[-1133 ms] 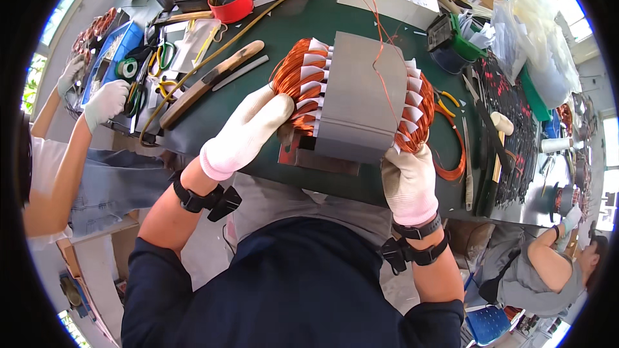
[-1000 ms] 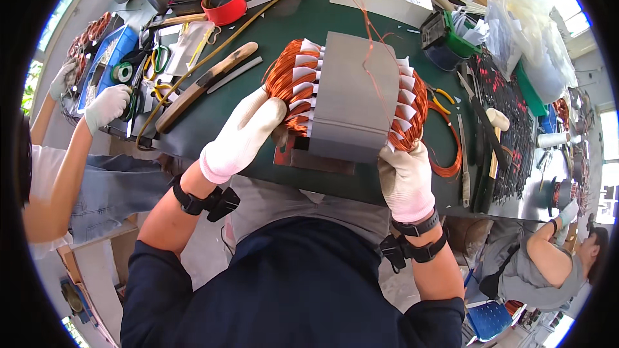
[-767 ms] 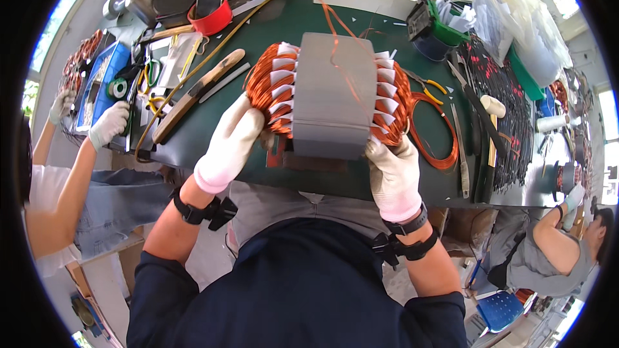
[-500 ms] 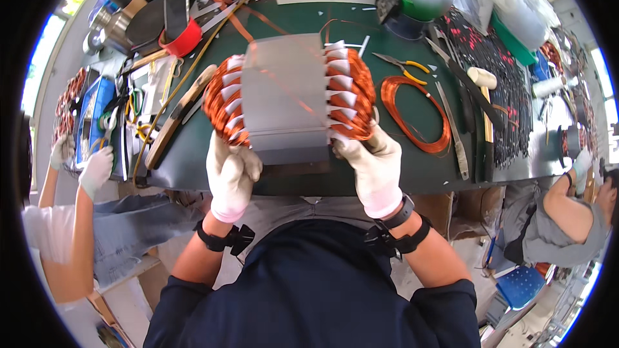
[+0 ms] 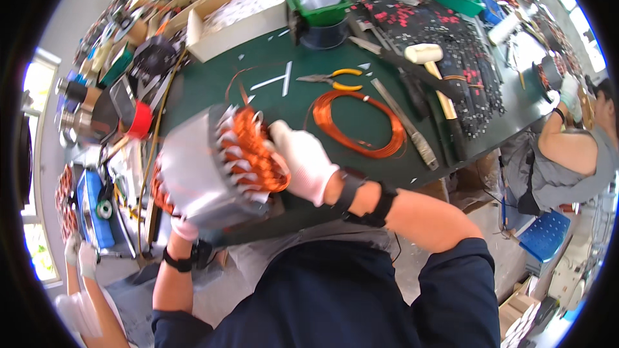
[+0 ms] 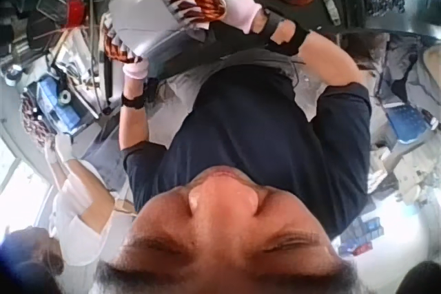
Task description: Winding copper coils into a motor stator and securing them with tools and ties.
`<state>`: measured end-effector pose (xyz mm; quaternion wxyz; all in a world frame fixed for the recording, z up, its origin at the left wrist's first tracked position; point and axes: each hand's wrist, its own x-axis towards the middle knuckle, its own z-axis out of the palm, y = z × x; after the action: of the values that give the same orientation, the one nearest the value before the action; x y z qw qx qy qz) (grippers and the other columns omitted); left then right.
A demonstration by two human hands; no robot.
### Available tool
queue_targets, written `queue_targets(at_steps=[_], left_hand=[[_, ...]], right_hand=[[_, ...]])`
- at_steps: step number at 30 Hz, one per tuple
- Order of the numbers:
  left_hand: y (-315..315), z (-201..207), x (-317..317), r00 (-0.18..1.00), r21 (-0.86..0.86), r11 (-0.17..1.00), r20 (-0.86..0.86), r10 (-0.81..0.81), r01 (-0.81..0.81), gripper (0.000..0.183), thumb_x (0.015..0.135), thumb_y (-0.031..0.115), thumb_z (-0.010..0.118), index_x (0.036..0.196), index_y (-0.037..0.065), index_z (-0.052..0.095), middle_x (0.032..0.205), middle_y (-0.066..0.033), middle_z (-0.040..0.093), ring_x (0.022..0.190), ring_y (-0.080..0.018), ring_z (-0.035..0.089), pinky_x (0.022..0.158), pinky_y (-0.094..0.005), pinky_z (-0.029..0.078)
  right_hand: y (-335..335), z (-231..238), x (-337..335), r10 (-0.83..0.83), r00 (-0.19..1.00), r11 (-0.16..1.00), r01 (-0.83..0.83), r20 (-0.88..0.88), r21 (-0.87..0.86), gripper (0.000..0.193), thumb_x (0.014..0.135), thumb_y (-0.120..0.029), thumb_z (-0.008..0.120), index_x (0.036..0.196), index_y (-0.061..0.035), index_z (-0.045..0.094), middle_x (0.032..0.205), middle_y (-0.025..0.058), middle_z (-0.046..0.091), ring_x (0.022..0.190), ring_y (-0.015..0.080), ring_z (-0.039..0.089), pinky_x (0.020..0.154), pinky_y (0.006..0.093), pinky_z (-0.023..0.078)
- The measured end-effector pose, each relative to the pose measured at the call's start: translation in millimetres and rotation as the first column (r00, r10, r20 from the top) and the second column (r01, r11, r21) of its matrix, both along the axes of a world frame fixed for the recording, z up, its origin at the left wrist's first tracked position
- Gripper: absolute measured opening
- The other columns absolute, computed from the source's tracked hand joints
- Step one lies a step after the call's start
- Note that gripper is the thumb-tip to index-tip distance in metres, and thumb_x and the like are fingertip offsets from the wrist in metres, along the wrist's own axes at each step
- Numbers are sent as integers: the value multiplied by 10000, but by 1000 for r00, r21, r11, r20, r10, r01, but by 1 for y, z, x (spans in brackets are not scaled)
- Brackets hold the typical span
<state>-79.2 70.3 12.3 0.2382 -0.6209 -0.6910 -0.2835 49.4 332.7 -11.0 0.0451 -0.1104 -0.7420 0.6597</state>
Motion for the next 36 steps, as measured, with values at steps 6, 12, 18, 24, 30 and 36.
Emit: queue_targets(at_steps=[6,12,18,24,30,36], left_hand=[[9,2,-2,993,23,996,84,-85,83,478,914,51,648,1382,-10,572,1331,-137,658,1126,-266,695,971,-333,551],[2,0,3,994,-41,998,105,-41,46,473,912,50,650,1376,-10,576,1324,-136,662,1121,-266,697,968,-333,552],[-83,4,-2,988,-193,981,149,45,-15,469,910,49,652,1370,-10,581,1316,-135,666,1115,-266,699,966,-332,553],[-106,26,-6,970,-329,944,220,104,-27,464,909,48,655,1364,-10,585,1309,-134,670,1109,-265,701,963,-332,554],[-134,36,-57,949,-394,917,260,178,-65,460,907,46,657,1358,-10,589,1302,-133,674,1104,-265,703,960,-332,555],[-227,71,-54,927,-433,898,305,220,-71,455,905,45,659,1352,-10,593,1294,-132,678,1098,-265,705,957,-332,556]], right_hand=[[-18,23,-14,20,998,904,6,-56,427,398,954,-295,691,1131,-5,484,817,285,687,827,460,709,728,500,570],[-25,26,-4,0,993,903,51,-119,426,432,973,-344,677,1122,16,492,796,267,692,770,444,711,684,497,567],[42,61,66,-73,961,678,244,-266,694,257,854,-234,773,1069,-106,715,925,107,727,883,309,710,758,425,580],[139,27,149,-421,907,180,108,-22,978,293,863,-79,717,1145,-62,636,1020,129,629,973,352,626,862,446,540],[144,30,141,-451,881,546,399,-142,737,187,879,22,656,1061,14,614,1037,164,630,926,350,647,868,416,519],[68,73,49,-61,992,986,42,114,161,410,874,-195,757,1198,18,623,1051,241,692,950,346,716,858,407,563]])
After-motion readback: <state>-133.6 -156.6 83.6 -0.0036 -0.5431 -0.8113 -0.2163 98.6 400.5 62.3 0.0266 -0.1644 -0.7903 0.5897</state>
